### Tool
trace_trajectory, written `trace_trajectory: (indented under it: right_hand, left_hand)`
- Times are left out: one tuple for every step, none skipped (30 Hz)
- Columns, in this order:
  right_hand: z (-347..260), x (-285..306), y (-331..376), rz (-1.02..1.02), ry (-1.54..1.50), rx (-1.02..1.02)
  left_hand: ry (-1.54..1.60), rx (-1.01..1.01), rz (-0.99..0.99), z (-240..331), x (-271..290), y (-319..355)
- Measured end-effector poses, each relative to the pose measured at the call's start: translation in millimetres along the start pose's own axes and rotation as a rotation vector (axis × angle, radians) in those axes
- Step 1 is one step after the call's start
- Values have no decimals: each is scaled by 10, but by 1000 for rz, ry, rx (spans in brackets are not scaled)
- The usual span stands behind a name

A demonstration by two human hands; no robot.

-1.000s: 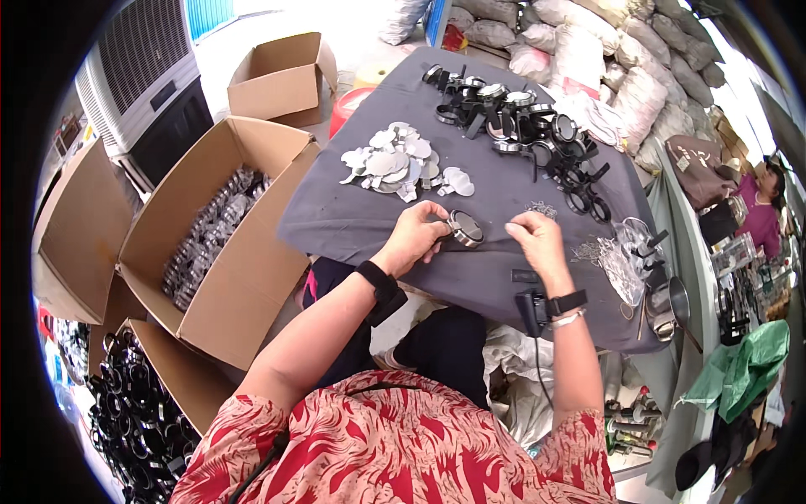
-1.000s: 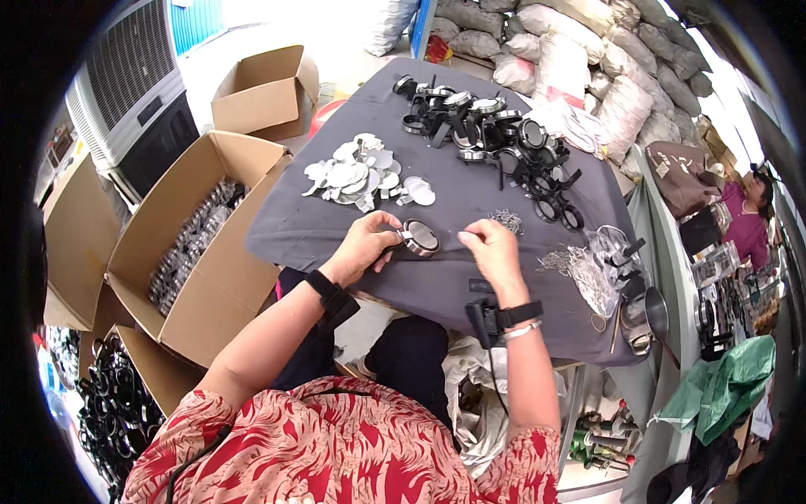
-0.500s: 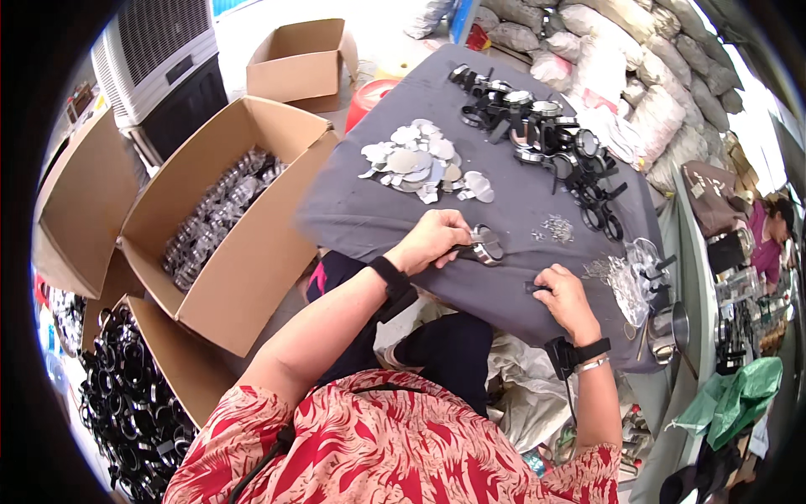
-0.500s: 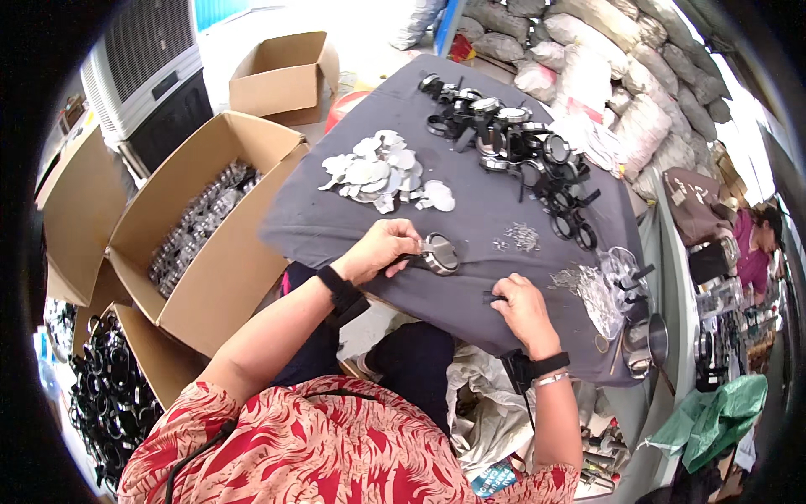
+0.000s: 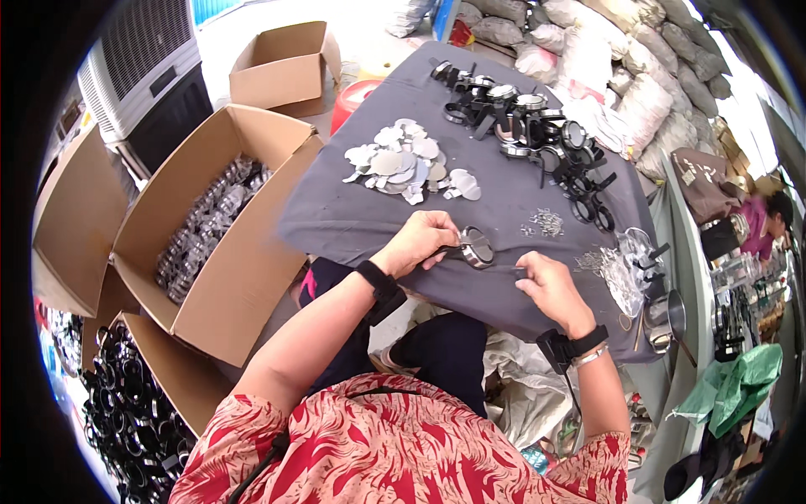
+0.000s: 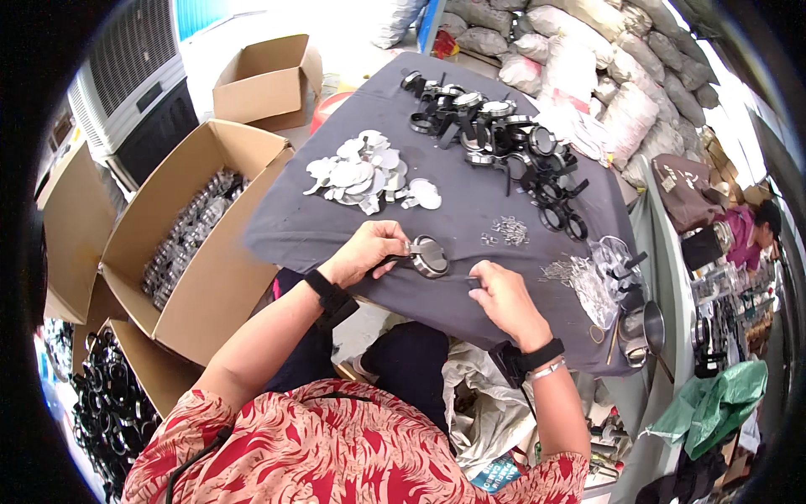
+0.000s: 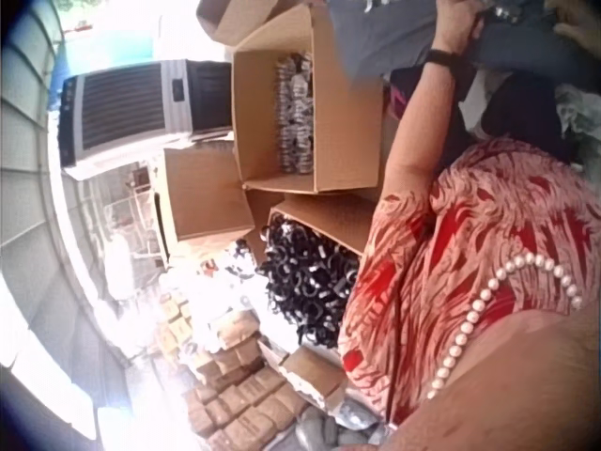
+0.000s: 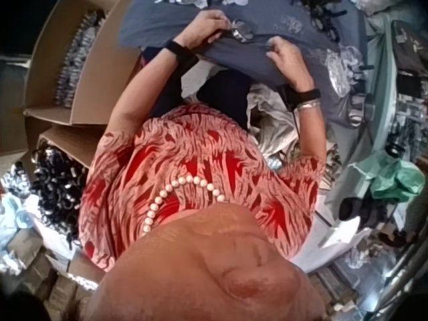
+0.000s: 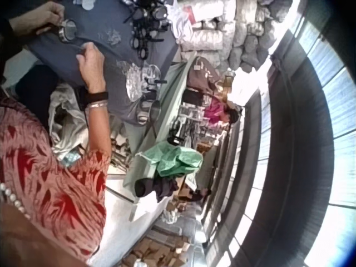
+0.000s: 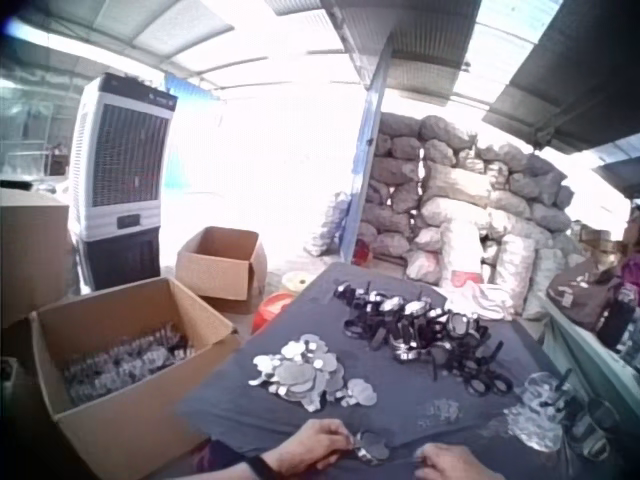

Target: The person picks up a metal ring and a metal plate, fits the plate into the ring, and secures them with a small metal clip. The person then places the assembled component into a cardboard box and repeats the process.

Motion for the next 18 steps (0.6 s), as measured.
trace_trajectory:
  right_hand:
    - [26,-78,-33,-91,-332,-237]
    - [-43,-106,-73,-21,-528,-205]
    - [-96,-132,-131,49,-723,-170]
    - [-140,-226,-193,34,-733,-162]
    - [-185,-258,-265,61,-685,-103]
    - [-232,-290,-327,88,-637,-45]
    - [-244,-350,-379,87,-639,-43]
    - [-286,-344,-432,135,-564,10]
    - [-338,-322,-470,184,-488,61]
    - [-396,-316,-497,193,-379,89]
    - [-377,-334,-501,237,-411,113]
    - [-442,-304,-523,293,-367,143]
    - [-489,-254,-524,350,-318,170]
    - [-476,-242,-525,296,-328,138]
    - [-390,-250,-514,284,-334,102]
    - [-377,-266,-516,278,-326,116]
    - [-341,-262,-540,278,-307,120]
    - [-415,-229,-581,253,-279,140]
  left_hand:
    - [6,-24,-11,12,-2,6]
    - [10,-23,-6,14,-37,-12]
    - [13,-27,0,20,-53,-22]
    - [14,-25,19,1,-27,-7]
    - [12,-23,10,0,-38,-29]
    - [10,-20,0,-1,-36,-43]
    - [9,-21,3,-7,-21,-48]
    - [21,-24,4,-10,-24,-54]
    - [34,-27,3,-17,-36,-66]
    - [26,-5,12,-35,5,-50]
    - [0,-20,11,11,-38,-38]
    - [3,-28,12,0,-6,-47]
    - [7,-35,9,-13,5,-69]
    - [-22,-41,5,36,-49,-41]
    - [-54,-69,2,30,-76,-73]
    - [-83,-98,-7,14,-103,-89]
    - [-158,-138,-8,67,-130,-39]
    - [-225,-197,-7,92,-70,-4]
Point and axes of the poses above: each hand's wrist, its own y-axis away from the middle knuckle, its own x-axis out of the back of the hand, z = x × y, the point moved 7 cm from there along -y, towards the middle knuckle, and after that the axes turned 10 degrees about y, right-handed, at the moved point
